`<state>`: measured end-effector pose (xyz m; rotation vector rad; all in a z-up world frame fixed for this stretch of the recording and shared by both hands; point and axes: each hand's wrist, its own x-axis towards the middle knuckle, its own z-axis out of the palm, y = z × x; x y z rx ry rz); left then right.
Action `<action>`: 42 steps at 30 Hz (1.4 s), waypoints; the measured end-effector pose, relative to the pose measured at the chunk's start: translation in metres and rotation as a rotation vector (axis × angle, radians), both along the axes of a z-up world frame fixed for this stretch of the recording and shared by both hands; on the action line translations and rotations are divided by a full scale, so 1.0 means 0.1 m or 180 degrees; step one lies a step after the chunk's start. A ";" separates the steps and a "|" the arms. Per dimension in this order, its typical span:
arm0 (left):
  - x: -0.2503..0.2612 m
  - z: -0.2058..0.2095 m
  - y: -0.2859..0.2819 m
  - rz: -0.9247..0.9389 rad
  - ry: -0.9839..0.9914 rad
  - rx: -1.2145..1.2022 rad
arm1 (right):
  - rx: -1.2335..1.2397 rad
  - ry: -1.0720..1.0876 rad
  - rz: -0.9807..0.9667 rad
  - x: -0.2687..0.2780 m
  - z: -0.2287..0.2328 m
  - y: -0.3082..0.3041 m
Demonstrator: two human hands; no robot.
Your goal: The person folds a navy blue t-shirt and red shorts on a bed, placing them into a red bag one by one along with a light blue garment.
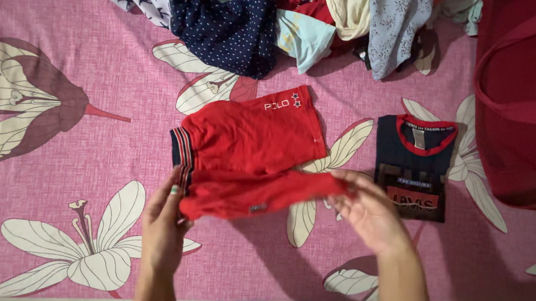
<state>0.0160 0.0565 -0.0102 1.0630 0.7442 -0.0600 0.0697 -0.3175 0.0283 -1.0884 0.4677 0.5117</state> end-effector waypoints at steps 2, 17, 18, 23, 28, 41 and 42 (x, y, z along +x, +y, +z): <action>0.14 0.12 0.04 -0.0109 -0.0173 -0.0297 | -0.0789 -0.0233 0.0405 0.24 -0.05 0.02; 1.16 -0.37 0.06 -0.0662 -0.0352 0.3247 | -0.3420 -0.1845 0.0168 1.56 -1.10 0.59; 1.22 -0.42 0.01 -0.0609 -0.0241 0.3389 | -0.3653 -0.1907 0.0263 1.58 -1.10 0.66; 1.22 -0.51 0.01 -0.0379 -0.0120 0.3479 | -0.4460 -0.1576 0.0782 1.66 -0.91 0.75; 1.21 -0.14 -0.08 -0.0385 0.0394 0.3855 | -0.4800 -0.1119 0.1138 1.67 -0.64 0.80; 1.53 -0.41 -0.66 -0.2591 -0.0992 0.5536 | -0.4975 -0.2997 0.2188 1.18 -0.95 1.51; 1.52 -0.41 -0.66 -0.2612 -0.0995 0.5520 | -0.4979 -0.2972 0.2195 1.21 -0.93 1.44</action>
